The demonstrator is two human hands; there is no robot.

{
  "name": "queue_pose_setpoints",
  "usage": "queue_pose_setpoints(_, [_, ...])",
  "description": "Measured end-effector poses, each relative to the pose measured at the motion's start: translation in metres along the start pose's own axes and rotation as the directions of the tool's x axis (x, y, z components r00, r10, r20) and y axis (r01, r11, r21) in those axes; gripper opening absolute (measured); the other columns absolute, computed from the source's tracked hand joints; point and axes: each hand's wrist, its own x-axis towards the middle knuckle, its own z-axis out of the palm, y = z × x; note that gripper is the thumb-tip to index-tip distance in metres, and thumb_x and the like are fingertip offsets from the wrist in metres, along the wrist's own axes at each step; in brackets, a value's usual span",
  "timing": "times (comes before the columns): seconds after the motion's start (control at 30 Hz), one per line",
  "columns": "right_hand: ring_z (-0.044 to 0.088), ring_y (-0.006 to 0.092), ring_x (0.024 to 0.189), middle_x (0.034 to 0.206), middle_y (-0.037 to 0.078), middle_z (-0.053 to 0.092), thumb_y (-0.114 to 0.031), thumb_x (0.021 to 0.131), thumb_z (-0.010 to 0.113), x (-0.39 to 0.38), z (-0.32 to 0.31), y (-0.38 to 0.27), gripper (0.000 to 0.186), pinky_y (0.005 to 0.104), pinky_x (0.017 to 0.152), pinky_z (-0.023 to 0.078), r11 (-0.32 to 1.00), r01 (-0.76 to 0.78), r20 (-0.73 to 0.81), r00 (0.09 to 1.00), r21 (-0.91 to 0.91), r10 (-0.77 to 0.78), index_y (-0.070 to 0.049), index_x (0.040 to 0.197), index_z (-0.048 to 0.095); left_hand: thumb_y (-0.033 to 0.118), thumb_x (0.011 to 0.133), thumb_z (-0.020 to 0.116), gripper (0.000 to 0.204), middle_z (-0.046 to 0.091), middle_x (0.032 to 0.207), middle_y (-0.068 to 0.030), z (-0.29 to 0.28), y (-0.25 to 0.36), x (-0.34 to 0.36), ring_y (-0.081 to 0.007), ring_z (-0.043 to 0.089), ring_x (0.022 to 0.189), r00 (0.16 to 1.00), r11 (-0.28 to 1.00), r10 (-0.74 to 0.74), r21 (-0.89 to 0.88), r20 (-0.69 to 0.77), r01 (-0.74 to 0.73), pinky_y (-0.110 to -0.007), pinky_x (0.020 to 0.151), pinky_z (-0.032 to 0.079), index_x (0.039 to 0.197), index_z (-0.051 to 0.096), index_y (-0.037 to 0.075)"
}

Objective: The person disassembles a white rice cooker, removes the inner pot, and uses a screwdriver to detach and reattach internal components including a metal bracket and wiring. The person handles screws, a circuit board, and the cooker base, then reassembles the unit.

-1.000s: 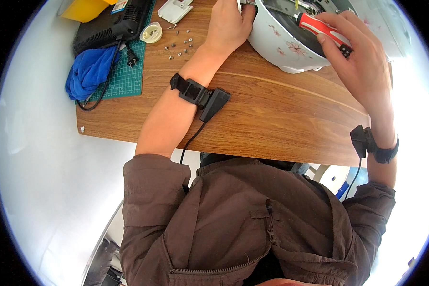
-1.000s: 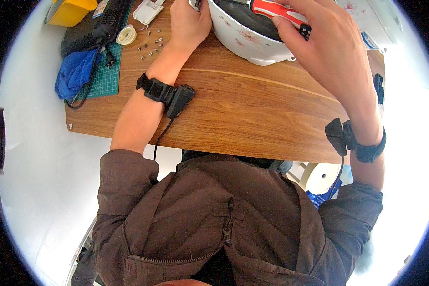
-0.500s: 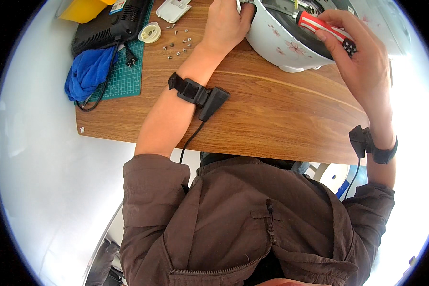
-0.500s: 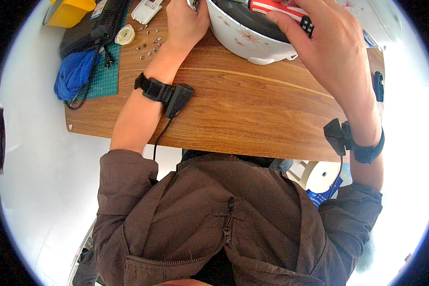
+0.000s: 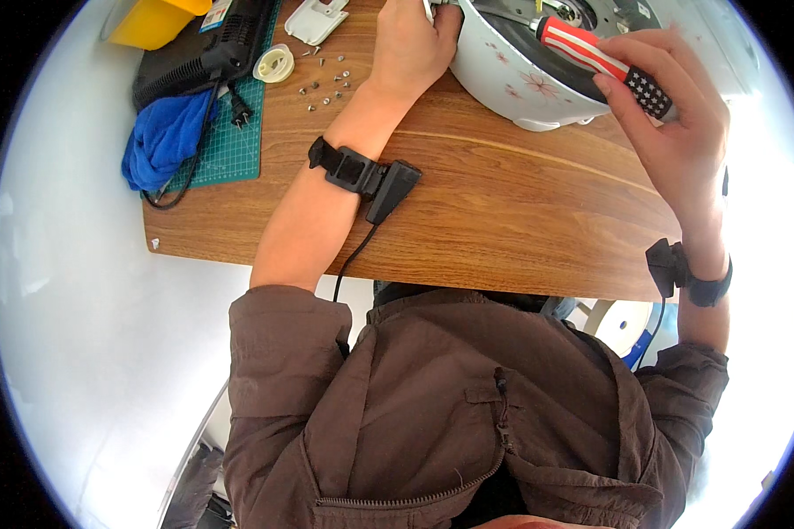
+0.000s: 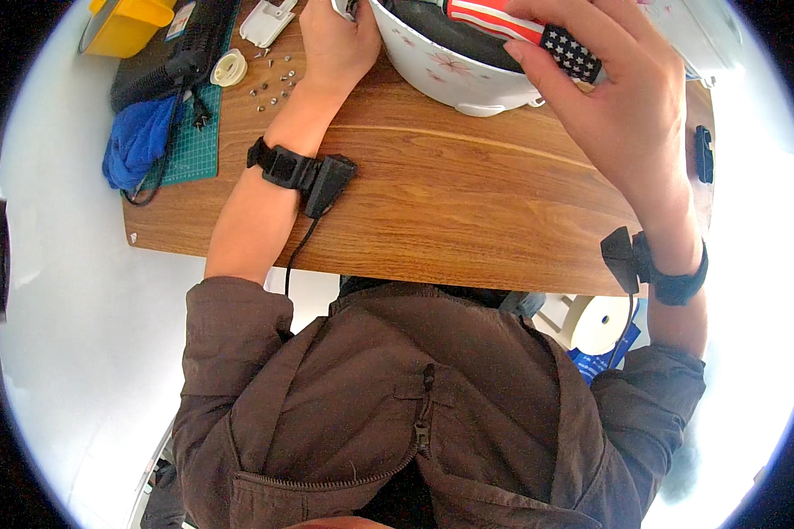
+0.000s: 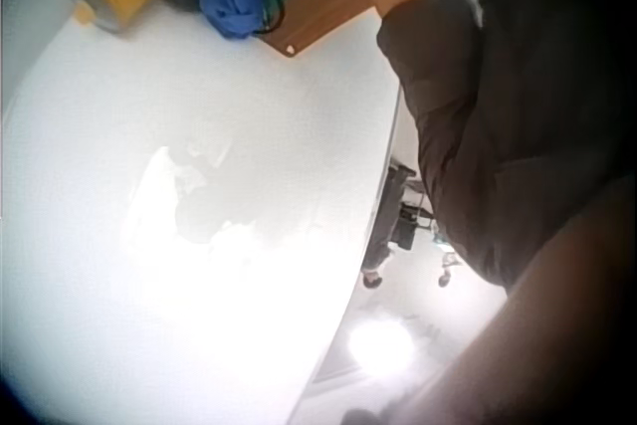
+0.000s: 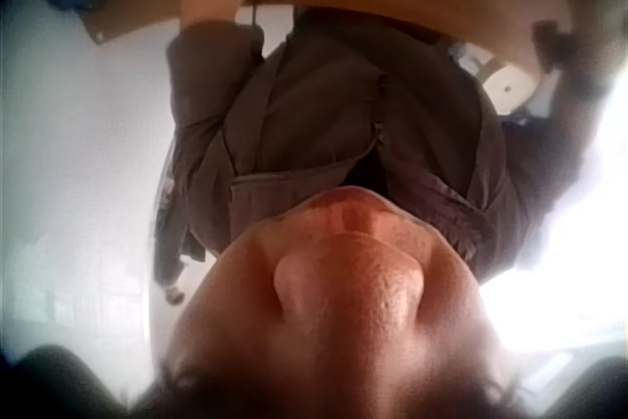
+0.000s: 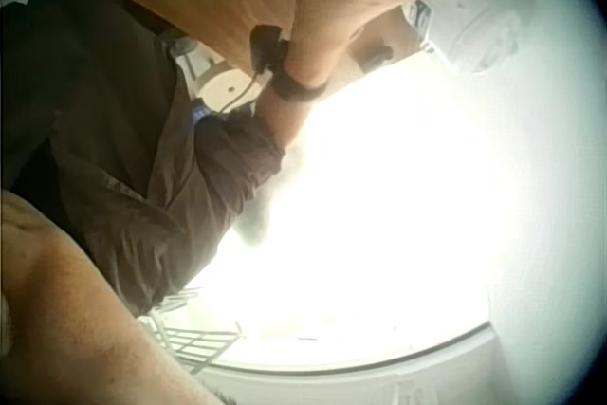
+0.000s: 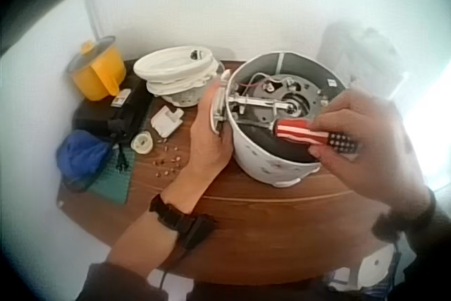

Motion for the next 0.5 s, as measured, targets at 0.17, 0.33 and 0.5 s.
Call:
queue_pose_setpoints(0.17, [0.071, 0.0198, 0.097, 0.116, 0.009, 0.073, -0.006, 0.094, 0.076, 0.000, 0.001, 0.000, 0.028, 0.0303, 0.086, 0.059, 0.999, -0.035, -0.013, 0.999, -0.041, 0.034, -0.004, 0.122, 0.071, -0.009, 0.097, 0.058, 0.061, 0.055, 0.148, -0.0297, 0.001, 0.000, -0.003, -0.0427, 0.053, 0.139, 0.999, 0.999, -0.040, -0.020, 0.008, 0.040, -0.042, 0.113, 0.043, 0.154, 0.040, -0.001])
queue_pose_setpoints(0.33, [0.070, 0.0212, 0.102, 0.118, 0.010, 0.070, -0.004, 0.096, 0.073, -0.001, 0.001, 0.004, 0.033, 0.0315, 0.092, 0.056, 1.000, -0.018, 0.007, 1.000, 0.014, 0.018, -0.003, 0.127, 0.063, -0.008, 0.097, 0.059, 0.062, 0.054, 0.149, -0.0292, -0.002, 0.003, -0.001, -0.0423, 0.052, 0.140, 0.998, 0.999, -0.048, 0.007, 0.035, 0.048, -0.042, 0.114, 0.043, 0.155, 0.040, 0.000])
queue_pose_setpoints(0.5, [0.068, 0.0222, 0.112, 0.124, 0.011, 0.068, -0.007, 0.096, 0.074, -0.006, -0.004, 0.018, 0.036, 0.0322, 0.098, 0.053, 0.997, -0.073, 0.036, 0.997, 0.003, 0.073, -0.005, 0.129, 0.060, -0.010, 0.096, 0.059, 0.065, 0.053, 0.150, -0.0287, -0.001, 0.005, -0.001, -0.0418, 0.051, 0.142, 0.997, 0.998, -0.069, -0.006, 0.031, 0.069, -0.042, 0.114, 0.042, 0.156, 0.039, 0.001])
